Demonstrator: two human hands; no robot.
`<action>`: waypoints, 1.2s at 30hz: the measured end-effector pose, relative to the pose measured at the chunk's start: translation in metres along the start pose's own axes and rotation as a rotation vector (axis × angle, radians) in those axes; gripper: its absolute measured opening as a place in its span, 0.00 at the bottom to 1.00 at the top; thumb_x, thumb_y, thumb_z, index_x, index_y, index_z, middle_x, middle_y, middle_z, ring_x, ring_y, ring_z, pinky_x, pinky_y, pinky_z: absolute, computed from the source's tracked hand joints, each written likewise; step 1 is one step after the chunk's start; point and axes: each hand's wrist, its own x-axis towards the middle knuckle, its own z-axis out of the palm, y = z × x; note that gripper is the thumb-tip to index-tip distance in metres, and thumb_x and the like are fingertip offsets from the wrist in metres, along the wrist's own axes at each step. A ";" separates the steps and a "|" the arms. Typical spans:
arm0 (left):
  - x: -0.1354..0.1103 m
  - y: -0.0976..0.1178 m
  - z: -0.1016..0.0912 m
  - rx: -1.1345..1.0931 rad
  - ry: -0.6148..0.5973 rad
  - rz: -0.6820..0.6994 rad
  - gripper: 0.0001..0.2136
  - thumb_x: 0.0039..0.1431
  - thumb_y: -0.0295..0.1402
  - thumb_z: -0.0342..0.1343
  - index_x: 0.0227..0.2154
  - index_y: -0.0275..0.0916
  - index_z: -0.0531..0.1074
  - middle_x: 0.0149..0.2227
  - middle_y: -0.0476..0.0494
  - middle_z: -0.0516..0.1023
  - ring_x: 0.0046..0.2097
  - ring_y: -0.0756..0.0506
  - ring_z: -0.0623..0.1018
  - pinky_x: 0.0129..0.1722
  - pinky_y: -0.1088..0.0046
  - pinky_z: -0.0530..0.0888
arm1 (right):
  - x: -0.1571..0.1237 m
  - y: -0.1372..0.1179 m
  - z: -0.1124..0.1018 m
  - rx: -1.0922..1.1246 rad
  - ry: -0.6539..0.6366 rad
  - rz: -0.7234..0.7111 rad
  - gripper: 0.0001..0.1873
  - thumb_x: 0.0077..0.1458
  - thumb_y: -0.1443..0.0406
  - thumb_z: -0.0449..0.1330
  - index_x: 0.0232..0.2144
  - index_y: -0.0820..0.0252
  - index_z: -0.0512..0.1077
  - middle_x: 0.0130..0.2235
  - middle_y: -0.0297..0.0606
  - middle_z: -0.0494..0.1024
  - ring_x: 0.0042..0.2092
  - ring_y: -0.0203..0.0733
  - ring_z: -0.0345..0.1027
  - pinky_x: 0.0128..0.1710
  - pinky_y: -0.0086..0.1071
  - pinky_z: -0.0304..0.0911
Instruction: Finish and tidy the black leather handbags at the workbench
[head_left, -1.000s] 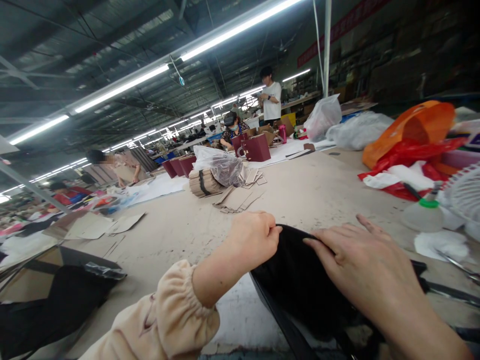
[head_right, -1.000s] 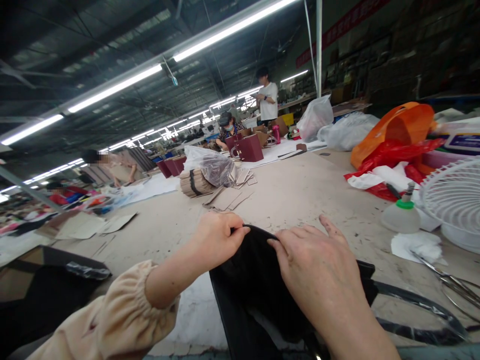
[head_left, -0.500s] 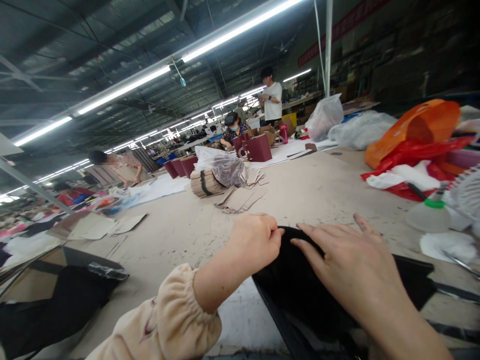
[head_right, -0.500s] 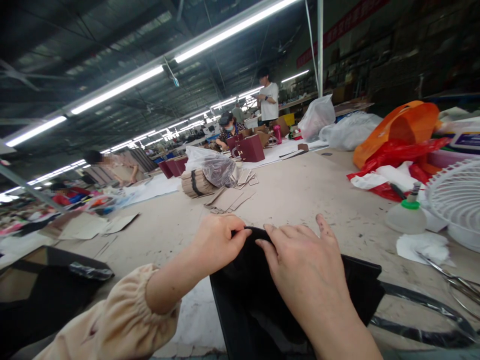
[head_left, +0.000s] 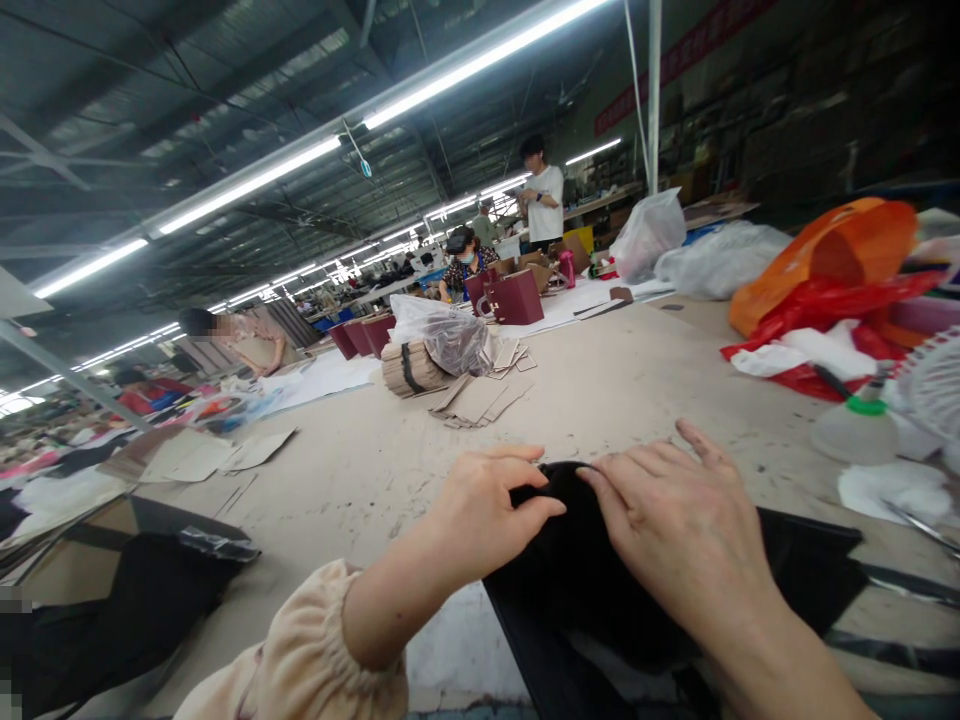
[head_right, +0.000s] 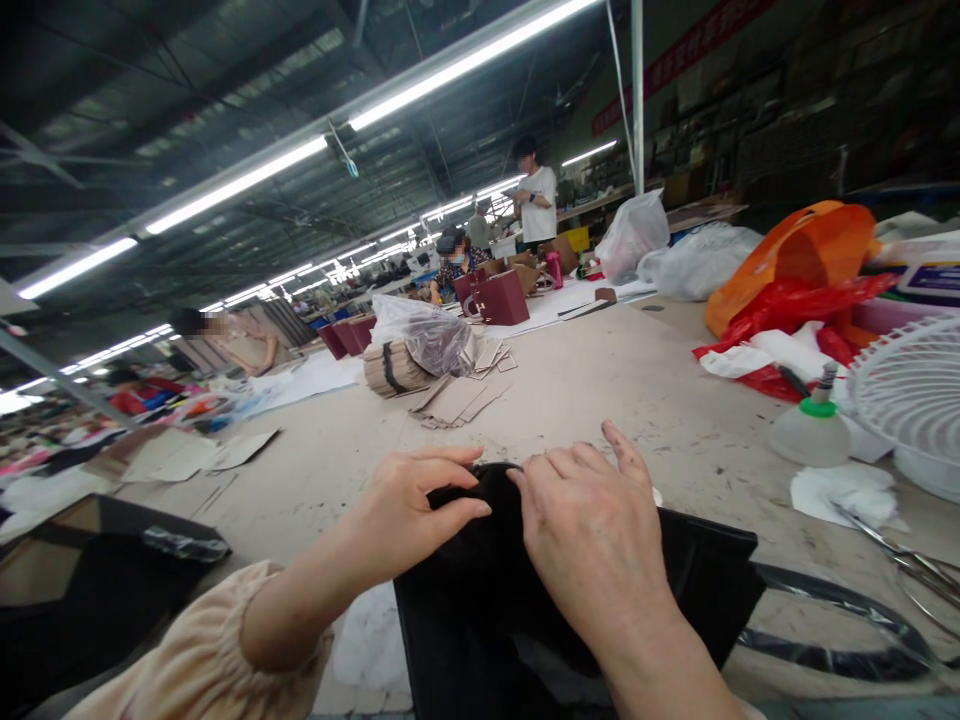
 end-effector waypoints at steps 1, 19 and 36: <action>-0.001 0.000 -0.002 -0.031 0.013 -0.018 0.02 0.48 0.30 0.64 0.27 0.40 0.79 0.42 0.41 0.81 0.46 0.45 0.78 0.49 0.71 0.72 | 0.000 0.000 0.000 -0.002 -0.002 0.001 0.13 0.59 0.65 0.54 0.22 0.57 0.70 0.25 0.33 0.75 0.33 0.43 0.69 0.57 0.48 0.49; 0.014 0.002 0.005 0.306 -0.072 -0.036 0.09 0.56 0.34 0.56 0.22 0.39 0.75 0.26 0.48 0.77 0.29 0.48 0.74 0.29 0.74 0.66 | 0.000 0.007 0.002 -0.052 -0.012 0.064 0.11 0.57 0.64 0.55 0.24 0.57 0.72 0.26 0.35 0.76 0.33 0.45 0.69 0.58 0.50 0.46; 0.014 0.008 0.010 0.302 -0.054 0.017 0.11 0.55 0.33 0.53 0.18 0.37 0.69 0.22 0.49 0.72 0.25 0.51 0.69 0.26 0.75 0.61 | -0.006 0.006 -0.015 -0.071 -0.071 0.070 0.12 0.56 0.65 0.54 0.22 0.56 0.71 0.27 0.37 0.77 0.32 0.45 0.69 0.56 0.50 0.50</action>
